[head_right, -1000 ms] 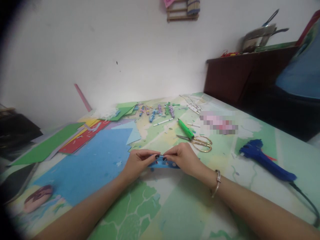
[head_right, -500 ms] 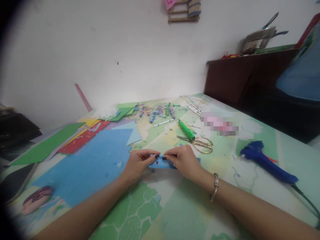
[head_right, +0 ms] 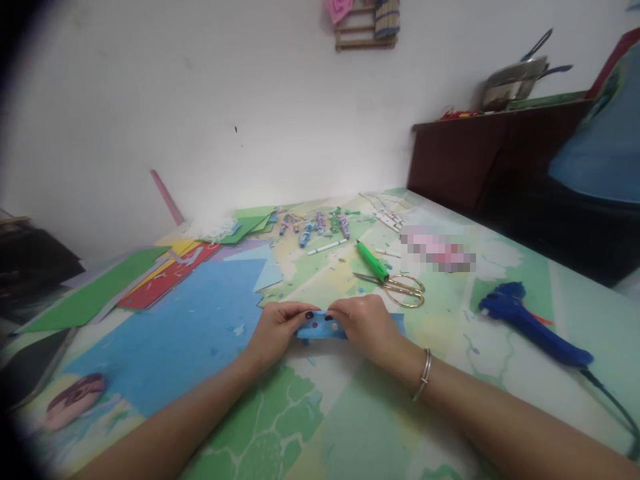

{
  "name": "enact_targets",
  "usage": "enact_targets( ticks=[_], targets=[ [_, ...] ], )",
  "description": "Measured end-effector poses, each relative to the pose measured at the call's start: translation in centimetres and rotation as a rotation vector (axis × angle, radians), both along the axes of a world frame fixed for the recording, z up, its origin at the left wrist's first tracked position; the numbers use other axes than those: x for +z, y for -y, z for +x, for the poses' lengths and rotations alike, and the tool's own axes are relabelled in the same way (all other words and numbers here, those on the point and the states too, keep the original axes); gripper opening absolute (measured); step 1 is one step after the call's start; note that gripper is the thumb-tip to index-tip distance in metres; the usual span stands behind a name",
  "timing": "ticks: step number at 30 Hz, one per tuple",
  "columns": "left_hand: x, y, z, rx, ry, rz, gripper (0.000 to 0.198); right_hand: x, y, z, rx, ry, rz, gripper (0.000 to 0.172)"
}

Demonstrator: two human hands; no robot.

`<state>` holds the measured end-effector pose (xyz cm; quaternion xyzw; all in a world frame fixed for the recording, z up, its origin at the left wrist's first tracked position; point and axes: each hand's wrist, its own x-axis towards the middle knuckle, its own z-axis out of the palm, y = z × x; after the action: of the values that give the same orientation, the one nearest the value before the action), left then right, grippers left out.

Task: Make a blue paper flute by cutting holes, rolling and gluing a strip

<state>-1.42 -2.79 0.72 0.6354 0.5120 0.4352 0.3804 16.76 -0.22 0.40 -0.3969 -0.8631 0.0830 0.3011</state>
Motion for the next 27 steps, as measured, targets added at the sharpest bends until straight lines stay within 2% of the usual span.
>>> enact_targets(
  ticks=[8, 15, 21, 27],
  targets=[
    [-0.69, 0.02, -0.11, -0.124, -0.146, 0.144, 0.021, -0.45, 0.02, -0.03, 0.050, 0.059, 0.068, 0.021],
    [-0.33, 0.14, -0.16, -0.155, -0.195, 0.147, 0.023, -0.68, 0.07, -0.13, 0.076, 0.073, 0.105, 0.021],
    [-0.42, 0.11, -0.40, -0.162, -0.121, 0.084, 0.024, -0.58, 0.12, 0.03, 0.073, 0.094, 0.152, 0.021],
    [-0.93, -0.17, -0.50, -0.182, -0.231, 0.204, 0.024, -0.95, -0.16, 0.21, 0.077, 0.081, 0.164, 0.018]
  ],
)
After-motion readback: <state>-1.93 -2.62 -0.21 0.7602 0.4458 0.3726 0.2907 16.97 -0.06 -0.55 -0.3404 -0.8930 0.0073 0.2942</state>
